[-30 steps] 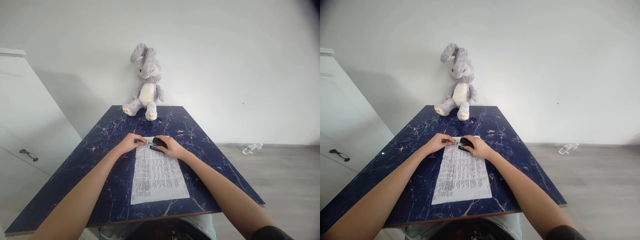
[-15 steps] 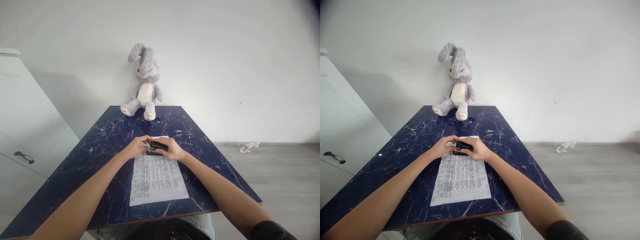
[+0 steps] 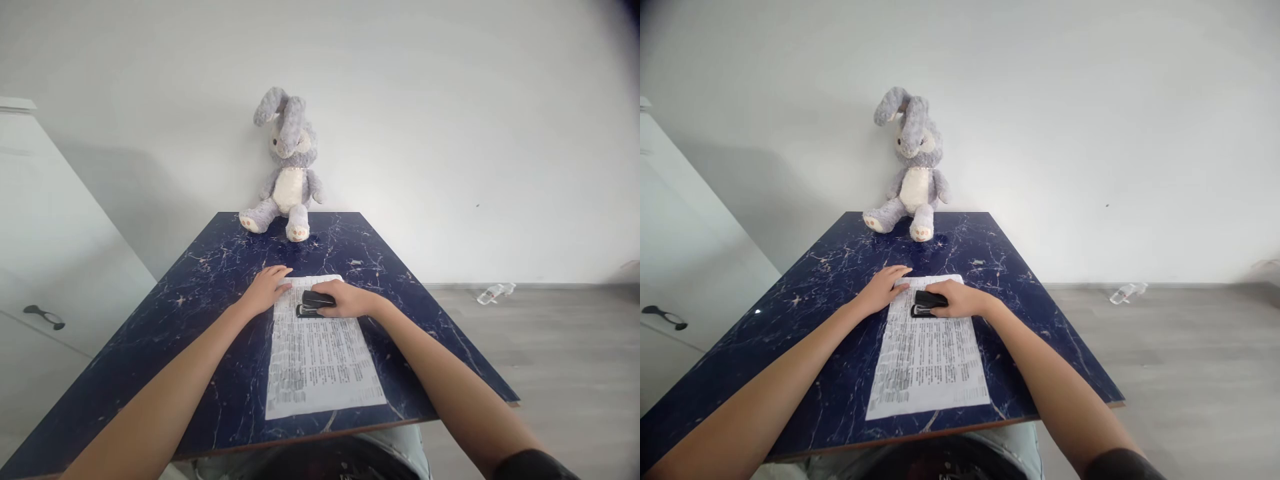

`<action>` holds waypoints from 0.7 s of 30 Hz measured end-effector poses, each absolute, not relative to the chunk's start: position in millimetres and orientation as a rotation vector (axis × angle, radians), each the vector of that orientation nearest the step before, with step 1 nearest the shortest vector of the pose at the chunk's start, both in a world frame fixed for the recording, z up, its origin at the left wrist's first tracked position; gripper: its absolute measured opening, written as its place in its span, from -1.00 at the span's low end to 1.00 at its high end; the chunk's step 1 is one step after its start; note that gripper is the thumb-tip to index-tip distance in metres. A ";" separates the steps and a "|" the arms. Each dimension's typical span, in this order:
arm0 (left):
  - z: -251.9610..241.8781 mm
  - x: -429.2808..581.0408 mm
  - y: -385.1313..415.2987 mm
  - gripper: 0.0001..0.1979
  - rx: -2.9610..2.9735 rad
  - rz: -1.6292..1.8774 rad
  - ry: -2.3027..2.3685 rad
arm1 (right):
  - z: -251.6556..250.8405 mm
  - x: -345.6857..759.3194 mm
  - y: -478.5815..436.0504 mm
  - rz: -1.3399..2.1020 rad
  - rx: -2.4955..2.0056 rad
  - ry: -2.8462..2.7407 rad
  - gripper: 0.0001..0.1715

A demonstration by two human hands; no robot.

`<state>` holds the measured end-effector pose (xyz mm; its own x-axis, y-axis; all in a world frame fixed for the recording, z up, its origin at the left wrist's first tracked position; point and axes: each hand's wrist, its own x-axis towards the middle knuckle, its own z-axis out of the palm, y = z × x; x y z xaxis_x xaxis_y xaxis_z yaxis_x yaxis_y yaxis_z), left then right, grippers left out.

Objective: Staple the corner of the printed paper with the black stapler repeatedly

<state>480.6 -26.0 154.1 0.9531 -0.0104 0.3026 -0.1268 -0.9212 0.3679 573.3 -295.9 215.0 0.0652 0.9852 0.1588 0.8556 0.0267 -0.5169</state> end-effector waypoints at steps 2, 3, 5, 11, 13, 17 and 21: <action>156.0 478.1 -26.2 -0.56 2.667 0.450 -0.078 | 220.4 583.0 -306.2 0.441 -1.902 -1.833 -0.88; 156.4 477.2 -25.8 -0.57 2.647 0.461 -0.058 | 223.1 588.0 -312.3 0.488 -1.927 -1.829 -0.88; 155.0 476.9 -24.1 -0.59 2.634 0.460 -0.032 | 227.2 597.7 -326.8 0.589 -1.984 -1.811 -0.86; 146.3 481.8 -22.4 -0.69 2.640 0.518 -0.069 | 214.6 626.5 -388.8 0.703 -1.992 -1.628 -0.50; 146.3 482.5 -23.8 -0.69 2.626 0.532 -0.055 | 204.5 641.5 -405.6 0.628 -1.900 -1.460 -0.26; 149.8 482.2 -26.4 -0.69 2.547 0.542 -0.014 | 185.0 677.9 -405.7 0.192 -2.027 -1.104 -0.18; 160.4 480.2 -27.5 -0.70 2.373 0.739 0.104 | 168.9 695.6 -362.8 0.254 -2.364 -1.374 -0.10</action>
<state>480.2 -27.5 160.4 0.8385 0.2524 0.4829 -0.1091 -0.7905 0.6027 695.6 -362.8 168.9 0.5021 0.8639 0.0393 0.7927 -0.4415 -0.4204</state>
